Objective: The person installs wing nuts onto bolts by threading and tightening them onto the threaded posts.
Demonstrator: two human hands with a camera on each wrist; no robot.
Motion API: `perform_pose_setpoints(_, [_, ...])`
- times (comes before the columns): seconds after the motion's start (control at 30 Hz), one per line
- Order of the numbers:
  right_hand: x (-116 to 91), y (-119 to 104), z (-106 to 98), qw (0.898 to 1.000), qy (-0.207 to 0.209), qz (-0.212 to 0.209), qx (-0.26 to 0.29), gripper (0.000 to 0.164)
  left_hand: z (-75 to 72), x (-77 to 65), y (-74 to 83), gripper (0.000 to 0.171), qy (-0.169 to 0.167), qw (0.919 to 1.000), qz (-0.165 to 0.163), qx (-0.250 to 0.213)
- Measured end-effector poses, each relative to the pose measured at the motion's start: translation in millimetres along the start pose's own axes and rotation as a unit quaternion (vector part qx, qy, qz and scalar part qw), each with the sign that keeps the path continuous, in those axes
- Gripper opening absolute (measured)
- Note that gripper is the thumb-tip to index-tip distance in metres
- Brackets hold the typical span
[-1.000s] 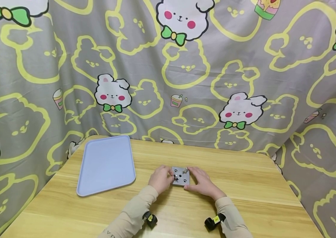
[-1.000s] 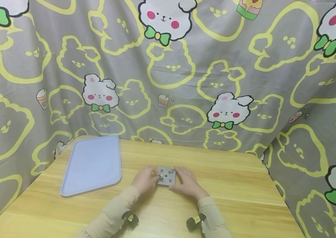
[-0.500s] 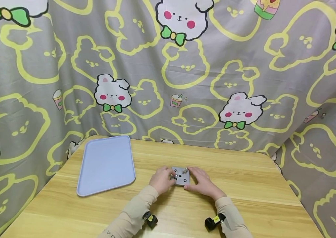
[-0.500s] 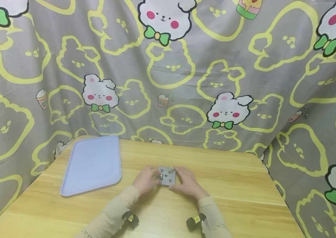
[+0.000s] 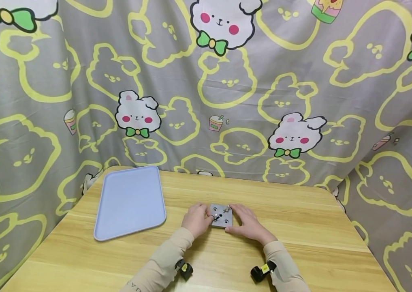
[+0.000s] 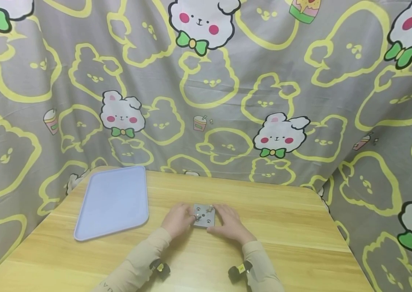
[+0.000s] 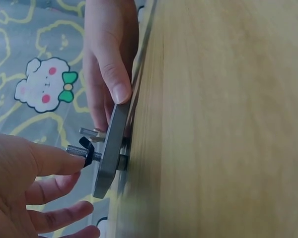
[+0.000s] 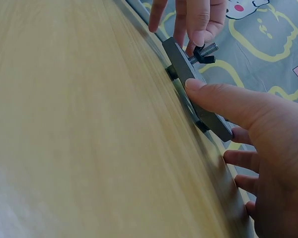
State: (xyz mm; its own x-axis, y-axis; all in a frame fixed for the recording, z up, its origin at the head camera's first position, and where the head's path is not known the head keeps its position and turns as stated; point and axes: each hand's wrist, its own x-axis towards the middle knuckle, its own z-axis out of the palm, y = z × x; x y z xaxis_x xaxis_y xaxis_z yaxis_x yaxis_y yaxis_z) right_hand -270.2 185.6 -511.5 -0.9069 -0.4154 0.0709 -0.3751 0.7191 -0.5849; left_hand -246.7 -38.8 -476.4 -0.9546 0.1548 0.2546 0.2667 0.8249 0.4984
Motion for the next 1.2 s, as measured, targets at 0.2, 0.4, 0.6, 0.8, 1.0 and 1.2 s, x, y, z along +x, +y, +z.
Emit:
perform_pose_setpoints(0.2, [0.0,1.5,0.2,1.000,-0.001,-0.002,-0.003,0.090,-0.1,0.6,0.3,0.008,-0.023,0.9996,0.002,-0.014])
perform_pose_setpoints(0.4, [0.2,1.4,0.4,1.000,0.000,-0.003,-0.006,0.090,-1.3,0.7,1.2,0.021,-0.049,0.9984,0.011,-0.025])
perform_pose_setpoints(0.6, [0.2,0.3,-0.2,1.000,0.000,-0.001,-0.005,0.090,-0.5,0.8,0.9,0.019,-0.057,0.9979,0.010,-0.030])
perform_pose_setpoints(0.8, [0.1,-0.5,-0.7,1.000,-0.002,0.001,-0.007,0.090,-0.1,1.3,0.4,0.009,-0.028,0.9992,0.009,-0.026])
perform_pose_setpoints(1.0, [0.2,-1.1,-1.0,1.000,-0.002,0.001,-0.007,0.090,0.7,2.2,-1.5,0.015,-0.002,0.9998,-0.009,-0.015])
perform_pose_setpoints(1.2, [-0.3,-1.9,-1.3,1.000,-0.001,0.000,-0.004,0.090,0.3,2.4,-1.0,0.009,-0.015,0.9996,-0.002,-0.023])
